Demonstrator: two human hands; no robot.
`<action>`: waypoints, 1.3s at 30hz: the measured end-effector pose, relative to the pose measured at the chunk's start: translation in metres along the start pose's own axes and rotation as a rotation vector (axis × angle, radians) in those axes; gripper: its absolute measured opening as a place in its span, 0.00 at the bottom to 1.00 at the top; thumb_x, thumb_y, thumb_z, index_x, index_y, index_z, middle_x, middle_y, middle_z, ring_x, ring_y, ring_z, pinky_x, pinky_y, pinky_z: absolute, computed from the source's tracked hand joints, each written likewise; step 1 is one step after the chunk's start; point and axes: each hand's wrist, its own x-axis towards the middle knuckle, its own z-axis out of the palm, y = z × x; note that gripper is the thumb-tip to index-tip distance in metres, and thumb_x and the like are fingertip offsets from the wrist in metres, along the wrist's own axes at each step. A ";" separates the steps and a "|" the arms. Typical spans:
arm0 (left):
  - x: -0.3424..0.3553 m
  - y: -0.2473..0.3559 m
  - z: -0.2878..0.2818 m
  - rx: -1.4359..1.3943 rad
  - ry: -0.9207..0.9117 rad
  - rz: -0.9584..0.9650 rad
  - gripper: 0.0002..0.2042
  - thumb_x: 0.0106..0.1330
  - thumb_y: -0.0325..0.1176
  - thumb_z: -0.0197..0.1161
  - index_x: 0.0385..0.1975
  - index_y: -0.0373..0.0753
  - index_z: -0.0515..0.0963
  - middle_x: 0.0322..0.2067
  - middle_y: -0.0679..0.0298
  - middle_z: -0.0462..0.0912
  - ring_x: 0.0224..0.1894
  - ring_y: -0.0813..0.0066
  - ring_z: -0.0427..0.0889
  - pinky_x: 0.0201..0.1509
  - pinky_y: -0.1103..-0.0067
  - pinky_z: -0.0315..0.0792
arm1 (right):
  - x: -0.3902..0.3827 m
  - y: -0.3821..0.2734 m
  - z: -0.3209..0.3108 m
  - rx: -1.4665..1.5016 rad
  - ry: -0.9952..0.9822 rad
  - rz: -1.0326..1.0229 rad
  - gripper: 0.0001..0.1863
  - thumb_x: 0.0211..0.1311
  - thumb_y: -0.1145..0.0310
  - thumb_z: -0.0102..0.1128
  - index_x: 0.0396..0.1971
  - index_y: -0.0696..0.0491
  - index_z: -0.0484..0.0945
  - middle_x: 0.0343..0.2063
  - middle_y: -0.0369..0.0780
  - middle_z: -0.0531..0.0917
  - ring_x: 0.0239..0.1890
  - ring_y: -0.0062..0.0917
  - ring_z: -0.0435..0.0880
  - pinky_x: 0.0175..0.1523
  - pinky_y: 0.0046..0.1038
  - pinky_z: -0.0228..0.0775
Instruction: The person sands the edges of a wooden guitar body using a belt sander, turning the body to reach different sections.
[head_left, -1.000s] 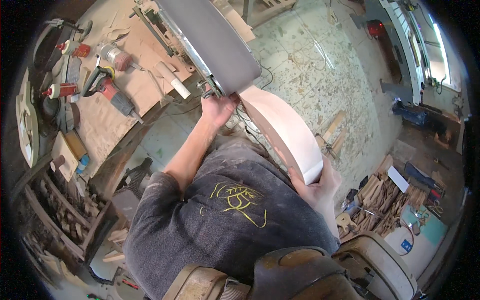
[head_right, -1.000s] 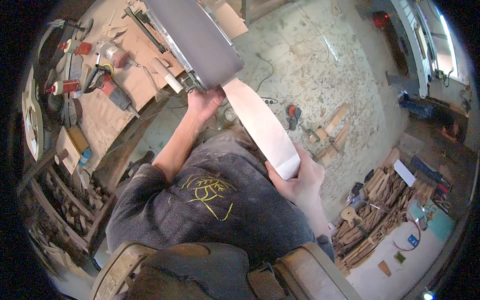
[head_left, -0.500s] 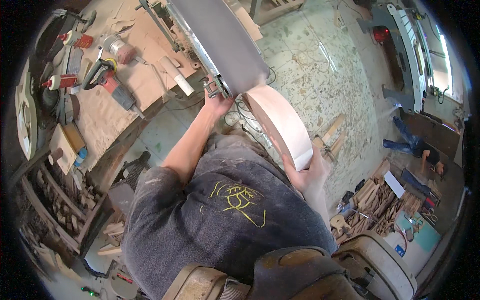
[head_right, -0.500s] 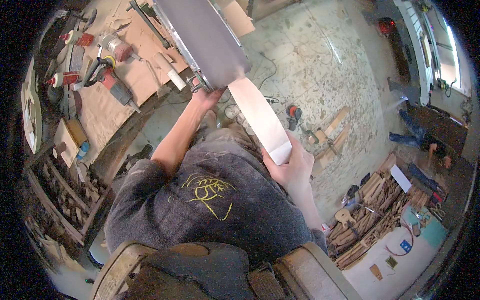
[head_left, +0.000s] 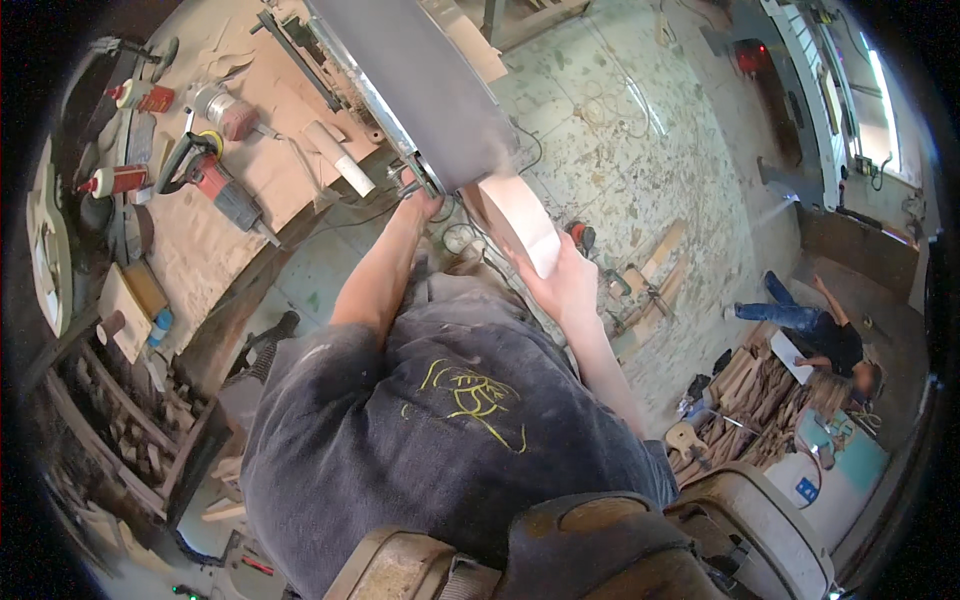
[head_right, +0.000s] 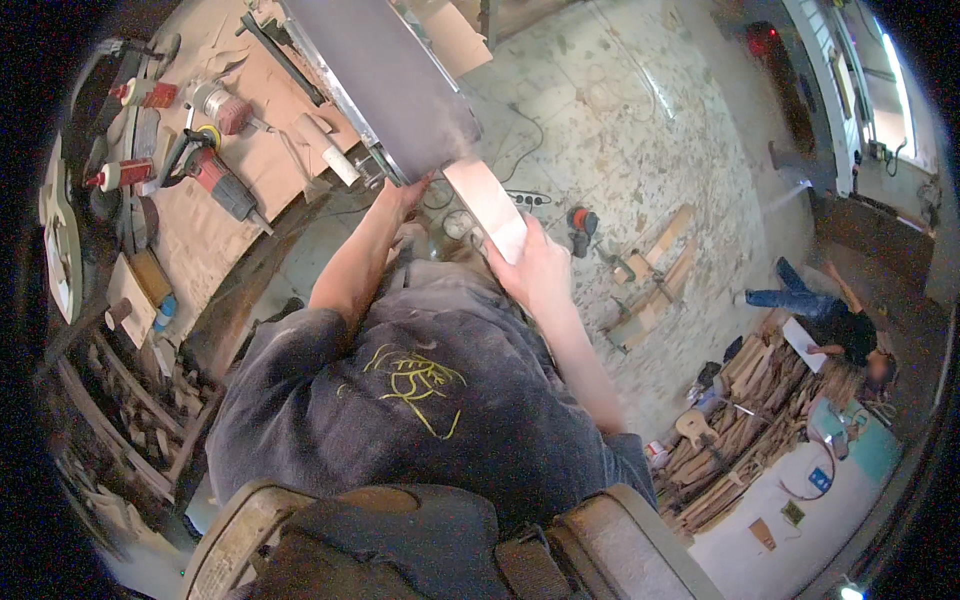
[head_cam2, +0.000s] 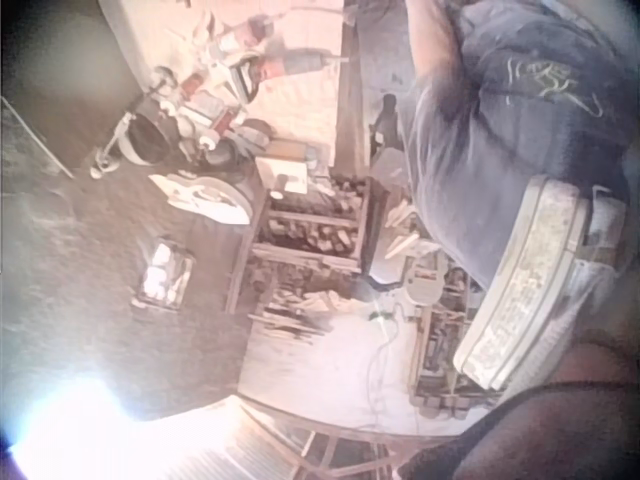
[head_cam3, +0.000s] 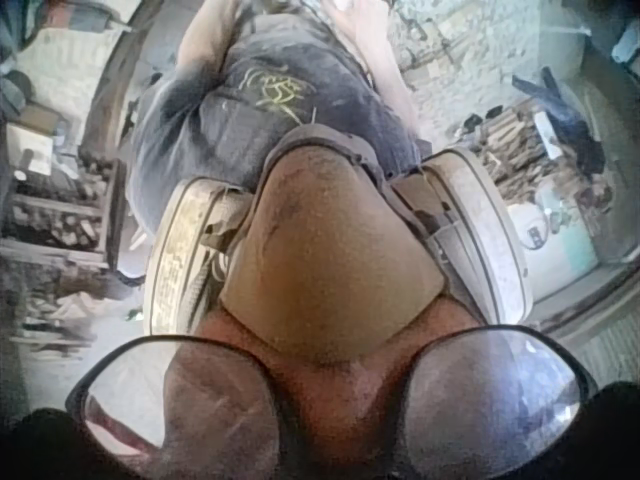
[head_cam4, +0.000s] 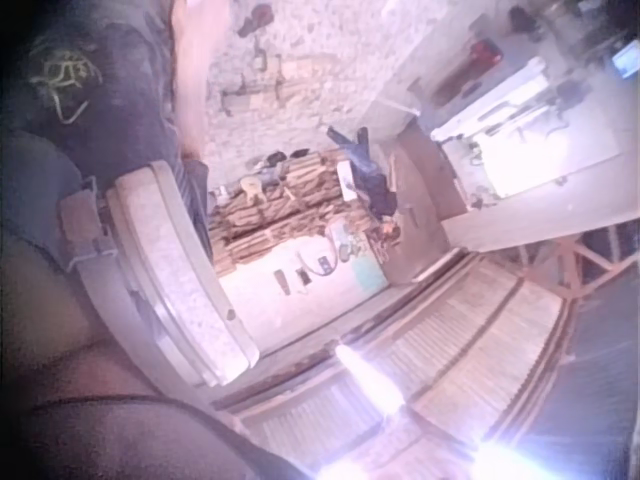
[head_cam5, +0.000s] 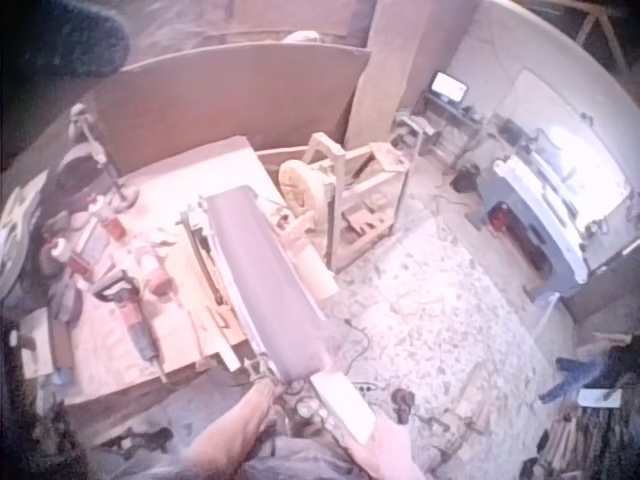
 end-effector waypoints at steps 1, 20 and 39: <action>0.008 -0.005 -0.011 0.050 0.053 0.017 0.22 0.74 0.50 0.44 0.55 0.41 0.73 0.53 0.60 0.79 0.55 0.62 0.78 0.62 0.67 0.71 | -0.004 0.004 0.004 0.006 0.007 0.008 0.34 0.54 0.49 0.68 0.53 0.59 0.74 0.35 0.55 0.85 0.39 0.51 0.85 0.44 0.45 0.78; -0.147 -0.007 0.105 -0.024 -0.215 -0.103 0.33 0.77 0.52 0.27 0.65 0.27 0.61 0.64 0.45 0.68 0.64 0.54 0.71 0.71 0.66 0.62 | -0.118 0.011 -0.135 -0.042 0.200 -0.254 0.35 0.41 0.58 0.82 0.49 0.59 0.78 0.30 0.45 0.87 0.30 0.34 0.89 0.36 0.30 0.79; -0.077 0.029 0.048 -0.088 -0.096 -0.004 0.20 0.71 0.48 0.50 0.53 0.41 0.75 0.48 0.60 0.79 0.47 0.67 0.79 0.56 0.70 0.74 | -0.062 -0.018 -0.075 0.045 0.193 -0.282 0.35 0.45 0.59 0.79 0.51 0.61 0.75 0.31 0.48 0.86 0.30 0.38 0.89 0.35 0.33 0.81</action>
